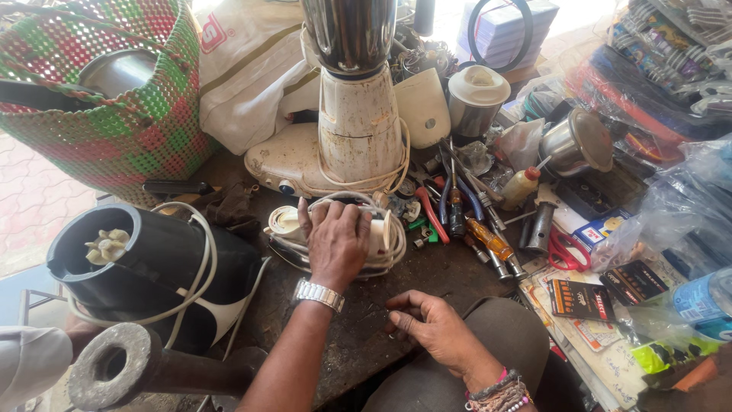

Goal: The person repairs electrical appliances by hand, using a screwdriver to disassemble a switch and working on a heating element for an iron.

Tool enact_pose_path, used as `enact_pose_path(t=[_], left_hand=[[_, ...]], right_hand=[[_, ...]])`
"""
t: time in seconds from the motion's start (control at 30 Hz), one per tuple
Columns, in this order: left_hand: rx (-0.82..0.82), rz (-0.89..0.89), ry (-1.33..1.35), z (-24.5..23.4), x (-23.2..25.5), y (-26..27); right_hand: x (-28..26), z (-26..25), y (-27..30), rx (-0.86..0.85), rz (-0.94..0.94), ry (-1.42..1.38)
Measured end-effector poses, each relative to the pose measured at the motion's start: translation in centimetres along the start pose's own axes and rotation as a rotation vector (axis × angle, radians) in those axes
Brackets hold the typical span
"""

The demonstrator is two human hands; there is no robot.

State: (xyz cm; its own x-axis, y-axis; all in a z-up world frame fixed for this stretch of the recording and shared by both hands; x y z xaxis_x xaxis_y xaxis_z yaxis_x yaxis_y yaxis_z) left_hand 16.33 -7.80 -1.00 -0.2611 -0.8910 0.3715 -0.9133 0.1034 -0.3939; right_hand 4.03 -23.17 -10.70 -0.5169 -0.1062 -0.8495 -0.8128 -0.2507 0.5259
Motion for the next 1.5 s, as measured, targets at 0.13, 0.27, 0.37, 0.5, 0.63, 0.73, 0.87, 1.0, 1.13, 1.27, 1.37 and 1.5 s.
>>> enact_pose_path(t=[0.13, 0.27, 0.37, 0.5, 0.63, 0.73, 0.87, 1.0, 1.13, 1.27, 1.37, 1.5], left_hand=[[0.025, 0.074, 0.037, -0.4, -0.3, -0.1], [-0.04, 0.113, 0.034, -1.0, -0.9, 0.1], [-0.236, 0.054, -0.052, -0.7, -1.3, -0.5], [-0.428, -0.099, -0.092, 0.1, -1.9, -2.3], [-0.258, -0.065, -0.083, -1.2, -0.9, -3.8], [-0.253, -0.059, -0.09, -1.0, -0.4, -2.7], [-0.206, -0.085, -0.091, -1.7, -0.5, -2.4], [-0.209, -0.13, -0.077, -2.0, -0.7, -2.7], [-0.169, -0.105, -0.082, -1.6, -0.4, -2.9], [-0.133, -0.102, -0.088, -1.7, -0.4, -2.5], [-0.14, -0.113, -0.084, -1.9, -0.7, -2.7], [-0.121, -0.104, -0.095, -1.8, -0.8, -2.6]], right_hand=[[-0.6, 0.0, 0.2, 0.008, -0.015, 0.022], [-0.7, 0.0, 0.4, -0.005, -0.068, 0.038], [-0.6, 0.1, 0.4, -0.011, -0.065, 0.017], [-0.1, -0.2, 0.2, 0.006, -0.092, 0.01], [-1.8, -2.2, -1.3, 0.222, -0.295, 0.298], [-7.5, -4.1, -2.2, 0.551, -0.684, 0.969], [-11.8, -4.6, -5.6, 0.696, -0.759, 1.36], [-12.4, -3.1, -7.2, 0.712, -0.823, 1.494], [-10.4, -2.9, -8.6, 0.687, -0.779, 1.487], [-10.3, -2.7, -8.8, 0.64, -0.756, 1.517], [-12.7, -3.2, -5.3, 0.789, -1.002, 1.149], [-11.3, -10.6, -4.2, 0.816, -0.658, 0.613]])
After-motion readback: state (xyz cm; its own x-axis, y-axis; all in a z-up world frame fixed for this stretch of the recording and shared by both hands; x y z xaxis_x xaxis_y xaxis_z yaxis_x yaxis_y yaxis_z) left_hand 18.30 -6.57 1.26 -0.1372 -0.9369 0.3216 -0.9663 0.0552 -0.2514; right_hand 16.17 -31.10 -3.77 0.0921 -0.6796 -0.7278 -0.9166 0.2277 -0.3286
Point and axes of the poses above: each hand's wrist, its own y-axis away from the middle knuckle, its own z-axis out of the palm, x = y × z, the point moved 9 cm from there along -y, towards the middle knuckle, and after that the axes turned 4 degrees about z, right-handed, at the moved point
